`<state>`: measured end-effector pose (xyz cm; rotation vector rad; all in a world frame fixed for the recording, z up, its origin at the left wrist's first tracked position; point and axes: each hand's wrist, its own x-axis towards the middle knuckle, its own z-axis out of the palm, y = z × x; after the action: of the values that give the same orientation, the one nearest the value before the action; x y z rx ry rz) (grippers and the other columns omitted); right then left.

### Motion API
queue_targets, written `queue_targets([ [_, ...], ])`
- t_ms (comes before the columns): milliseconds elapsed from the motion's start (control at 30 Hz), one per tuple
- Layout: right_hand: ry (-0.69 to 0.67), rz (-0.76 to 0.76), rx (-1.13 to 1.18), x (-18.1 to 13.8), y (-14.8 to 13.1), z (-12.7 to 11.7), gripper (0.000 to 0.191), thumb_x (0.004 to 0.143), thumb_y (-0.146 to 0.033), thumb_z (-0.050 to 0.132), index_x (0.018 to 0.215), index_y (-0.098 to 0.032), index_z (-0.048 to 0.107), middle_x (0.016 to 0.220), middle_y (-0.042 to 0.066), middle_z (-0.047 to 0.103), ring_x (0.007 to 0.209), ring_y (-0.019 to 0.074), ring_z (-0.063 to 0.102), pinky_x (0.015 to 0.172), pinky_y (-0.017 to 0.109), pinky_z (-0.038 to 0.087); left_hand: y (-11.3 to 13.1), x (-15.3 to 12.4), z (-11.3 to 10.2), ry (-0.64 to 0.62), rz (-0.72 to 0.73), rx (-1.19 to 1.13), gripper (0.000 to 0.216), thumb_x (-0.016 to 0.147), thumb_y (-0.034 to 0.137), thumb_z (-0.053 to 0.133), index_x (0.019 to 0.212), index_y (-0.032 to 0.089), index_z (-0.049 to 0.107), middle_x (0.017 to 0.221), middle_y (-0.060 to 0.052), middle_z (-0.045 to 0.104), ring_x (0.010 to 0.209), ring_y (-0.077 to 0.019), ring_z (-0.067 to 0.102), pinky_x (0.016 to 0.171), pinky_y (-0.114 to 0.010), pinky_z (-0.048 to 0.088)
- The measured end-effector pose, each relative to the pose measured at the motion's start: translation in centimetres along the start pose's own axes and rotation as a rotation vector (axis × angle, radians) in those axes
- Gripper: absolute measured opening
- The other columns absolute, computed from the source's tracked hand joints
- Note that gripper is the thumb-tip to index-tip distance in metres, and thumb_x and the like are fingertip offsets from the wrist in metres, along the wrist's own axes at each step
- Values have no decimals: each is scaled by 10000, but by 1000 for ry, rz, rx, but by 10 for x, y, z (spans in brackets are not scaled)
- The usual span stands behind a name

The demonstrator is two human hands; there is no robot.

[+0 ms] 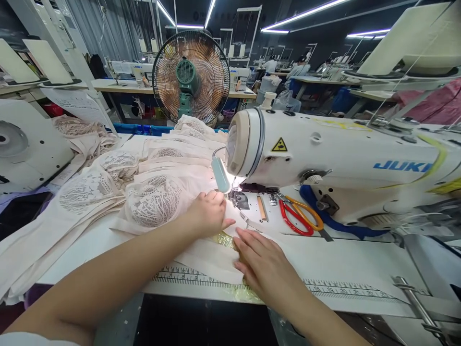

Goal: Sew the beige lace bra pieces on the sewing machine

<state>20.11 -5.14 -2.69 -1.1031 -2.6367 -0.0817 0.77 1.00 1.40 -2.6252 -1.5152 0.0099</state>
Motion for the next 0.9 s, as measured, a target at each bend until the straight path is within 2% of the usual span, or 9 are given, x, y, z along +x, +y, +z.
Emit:
queue_targets([
  [133,8,-3,3,1,0,2,341,889,-254,466,1199,-161,573,1295,140,573,1202,302,507,900,478,494,-5,5,1,-22,56,-55,441,921,475,418,895,89,630,903,-111,538,827,-227,513,697,-337,404],
  [300,26,-8,37,-4,0,1,351,885,-250,466,1214,-165,555,1314,139,556,1216,290,500,920,464,495,-12,3,5,32,102,-57,359,929,426,427,960,113,600,911,-95,539,819,-214,508,699,-331,413],
  [467,39,-53,54,-8,0,-1,346,908,-256,445,1218,-144,553,1322,151,546,1230,281,490,938,440,502,-9,5,3,-27,58,-38,409,931,461,391,1019,117,594,988,-115,552,856,-244,523,710,-365,427],
  [633,35,-52,52,-5,-3,1,358,905,-230,436,1213,-96,557,1328,178,533,1253,309,463,962,480,486,-9,9,3,-49,13,-32,484,925,510,362,1059,103,588,1146,-167,529,911,-271,531,733,-386,432],
  [900,22,-37,83,-4,-3,1,351,898,-215,444,1205,-94,563,1334,184,525,1261,305,454,976,480,475,-18,7,8,-3,93,-20,461,894,517,452,1091,121,581,1107,-127,562,954,-263,529,762,-357,422],
])
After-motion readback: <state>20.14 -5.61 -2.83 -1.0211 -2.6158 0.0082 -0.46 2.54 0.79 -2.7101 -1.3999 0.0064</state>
